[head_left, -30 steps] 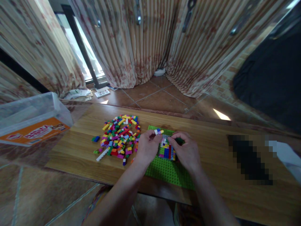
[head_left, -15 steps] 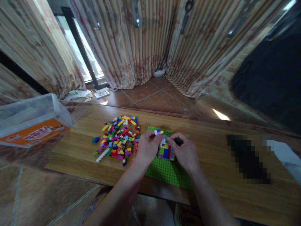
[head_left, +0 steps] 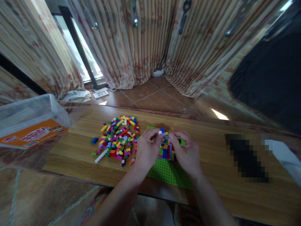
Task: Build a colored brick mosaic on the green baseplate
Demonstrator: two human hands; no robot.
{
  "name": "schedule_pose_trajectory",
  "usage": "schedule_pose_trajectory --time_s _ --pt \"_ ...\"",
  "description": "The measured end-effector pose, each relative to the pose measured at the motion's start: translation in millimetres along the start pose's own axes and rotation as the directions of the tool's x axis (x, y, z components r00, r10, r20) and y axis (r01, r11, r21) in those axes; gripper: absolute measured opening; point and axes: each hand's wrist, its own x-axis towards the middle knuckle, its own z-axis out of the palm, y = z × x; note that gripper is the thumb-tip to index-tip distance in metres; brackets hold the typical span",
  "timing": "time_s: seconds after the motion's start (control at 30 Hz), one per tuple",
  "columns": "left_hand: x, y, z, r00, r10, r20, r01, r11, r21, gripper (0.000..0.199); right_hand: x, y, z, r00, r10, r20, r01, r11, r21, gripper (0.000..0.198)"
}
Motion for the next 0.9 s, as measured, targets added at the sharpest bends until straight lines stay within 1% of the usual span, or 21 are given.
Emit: schedule_pose_trajectory --time_s 0.1,0.17,0.23,0.33,0.37,0.43,0.57,0.67,0.8,0.9 --pt "-1 2 -1 0.998 0.057 0.012 -0.057 0.998 0.005 0.02 0 0 0 1.0 0.019 0.014 -0.019 1.0 0.025 0.025" --pt "-2 3 0 0.999 0.043 0.025 -0.042 0.998 -0.043 0.02 0 1 -1 0.999 0.032 0.017 -0.033 0.998 0.049 0.024" --pt "-2 4 1 0.998 -0.027 0.054 0.035 0.988 -0.152 0.021 0 1 -2 0.999 0.044 0.013 -0.044 0.997 0.068 0.022" --pt "-1 7 3 0.978 -0.163 0.128 0.198 0.918 -0.343 0.024 0 1 -3 0.999 0.045 0.004 -0.045 0.996 0.081 0.021" --pt "0 9 3 0.971 -0.19 0.147 0.233 0.892 -0.386 0.026 0 1 -3 0.999 0.041 0.004 -0.042 0.996 0.082 0.021" --pt "1 11 3 0.964 -0.209 0.166 0.262 0.863 -0.433 0.027 0 0 -2 1.0 0.031 0.002 -0.031 0.996 0.083 0.02" --pt "1 12 3 0.957 -0.234 0.175 0.289 0.838 -0.463 0.027 -1 0 1 1.0 0.004 -0.016 -0.003 0.998 0.063 0.017" --pt "0 11 4 0.957 -0.245 0.158 0.291 0.827 -0.481 0.026 -2 0 3 1.0 -0.015 -0.014 0.016 0.998 0.059 0.016" --pt "-2 10 5 0.972 -0.208 0.112 0.236 0.867 -0.439 0.024 -3 0 4 0.999 -0.025 -0.036 0.027 0.998 0.05 0.015" --pt "-5 10 7 0.978 -0.196 0.073 0.209 0.894 -0.396 0.024 -4 -1 5 0.996 -0.06 -0.069 0.059 0.998 -0.01 0.014"
